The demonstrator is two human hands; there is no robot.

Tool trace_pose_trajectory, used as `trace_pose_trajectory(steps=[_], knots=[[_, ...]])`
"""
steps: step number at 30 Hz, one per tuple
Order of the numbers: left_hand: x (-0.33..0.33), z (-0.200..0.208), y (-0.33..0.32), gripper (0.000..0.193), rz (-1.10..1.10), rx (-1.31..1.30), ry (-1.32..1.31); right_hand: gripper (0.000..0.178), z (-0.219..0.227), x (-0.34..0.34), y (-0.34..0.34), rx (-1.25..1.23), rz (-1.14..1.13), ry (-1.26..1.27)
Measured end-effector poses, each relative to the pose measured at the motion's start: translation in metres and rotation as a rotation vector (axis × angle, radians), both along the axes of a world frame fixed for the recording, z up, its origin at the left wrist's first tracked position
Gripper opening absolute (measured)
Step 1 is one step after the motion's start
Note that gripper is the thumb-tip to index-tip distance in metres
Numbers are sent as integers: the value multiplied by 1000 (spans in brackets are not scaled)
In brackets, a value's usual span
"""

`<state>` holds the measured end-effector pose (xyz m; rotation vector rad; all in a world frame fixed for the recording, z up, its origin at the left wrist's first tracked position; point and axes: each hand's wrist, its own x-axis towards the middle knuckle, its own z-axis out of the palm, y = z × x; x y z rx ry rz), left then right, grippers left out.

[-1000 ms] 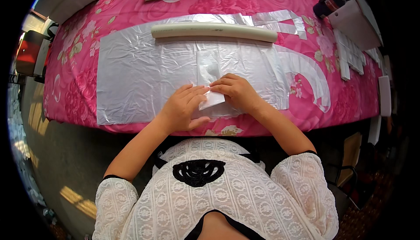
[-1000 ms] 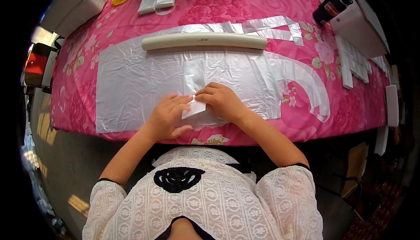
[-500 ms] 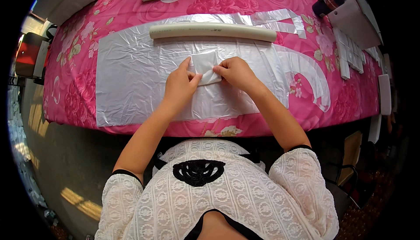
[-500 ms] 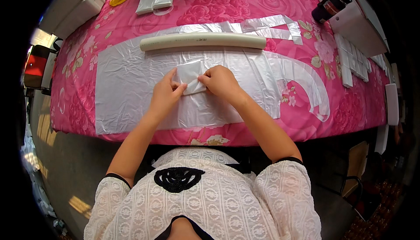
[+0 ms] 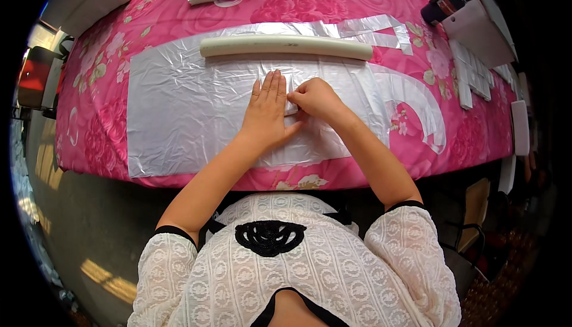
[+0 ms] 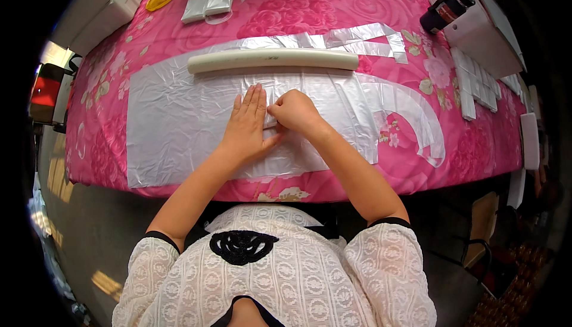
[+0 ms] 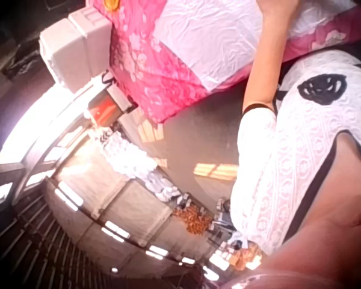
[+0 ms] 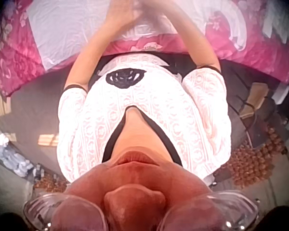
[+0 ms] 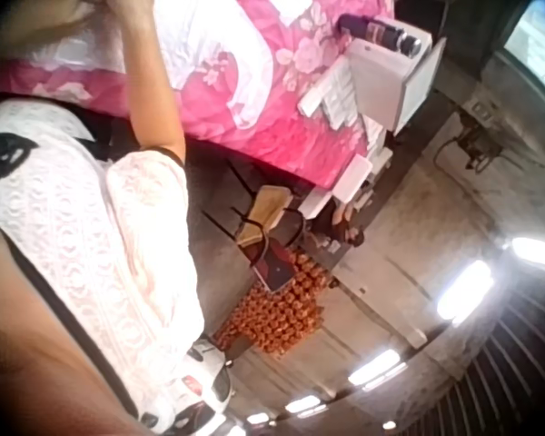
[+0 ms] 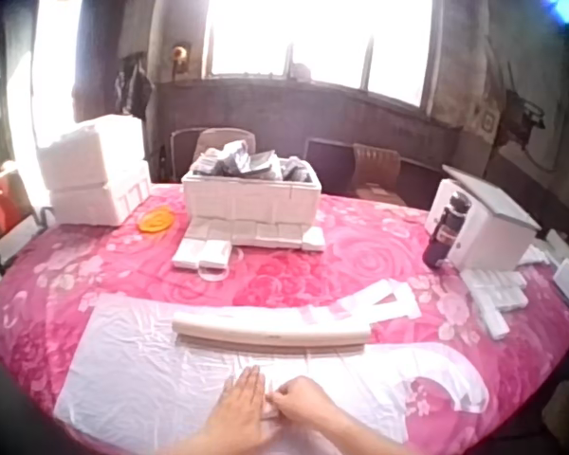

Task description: The person wraps small white rectangular items in clear plastic film. They unroll the film, place an item on it, fold the film over the item, and roll it tightly to create a sealed package. The wrapped items are placed in a pile on the table.

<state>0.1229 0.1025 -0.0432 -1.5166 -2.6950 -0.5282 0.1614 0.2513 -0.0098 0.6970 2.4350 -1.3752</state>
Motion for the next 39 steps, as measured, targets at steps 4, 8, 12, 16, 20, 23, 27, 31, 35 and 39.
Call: trace_pose_trajectory(steps=[4,8,12,16,20,23,27,31,35,39], knots=[[-1,2,0,102,-1,9,-57,23,-3,6,-2,40,28,34],[-1,0,-3,106,-17,-30,-52,24,13,20,-9,374,97,93],[1,2,-13,103,-21,107,-88,27,27,29,-7,618,258,186],[15,18,-55,71,79,441,-400,45,6,7,-17,759,489,702],[44,17,-129,25,318,552,-1386,62,-23,-11,-43,686,560,567],[68,28,-173,26,549,262,-1663,63,-26,0,-86,587,524,541],[93,9,-200,33,824,617,-1973,59,-22,35,-157,278,690,545],[96,28,-176,24,971,925,-1860,51,-19,58,-187,113,942,546],[90,11,-196,9,674,229,-1188,30,-11,38,-156,170,1089,649],[69,47,-178,10,569,315,-1022,14,0,18,-110,148,1080,682]])
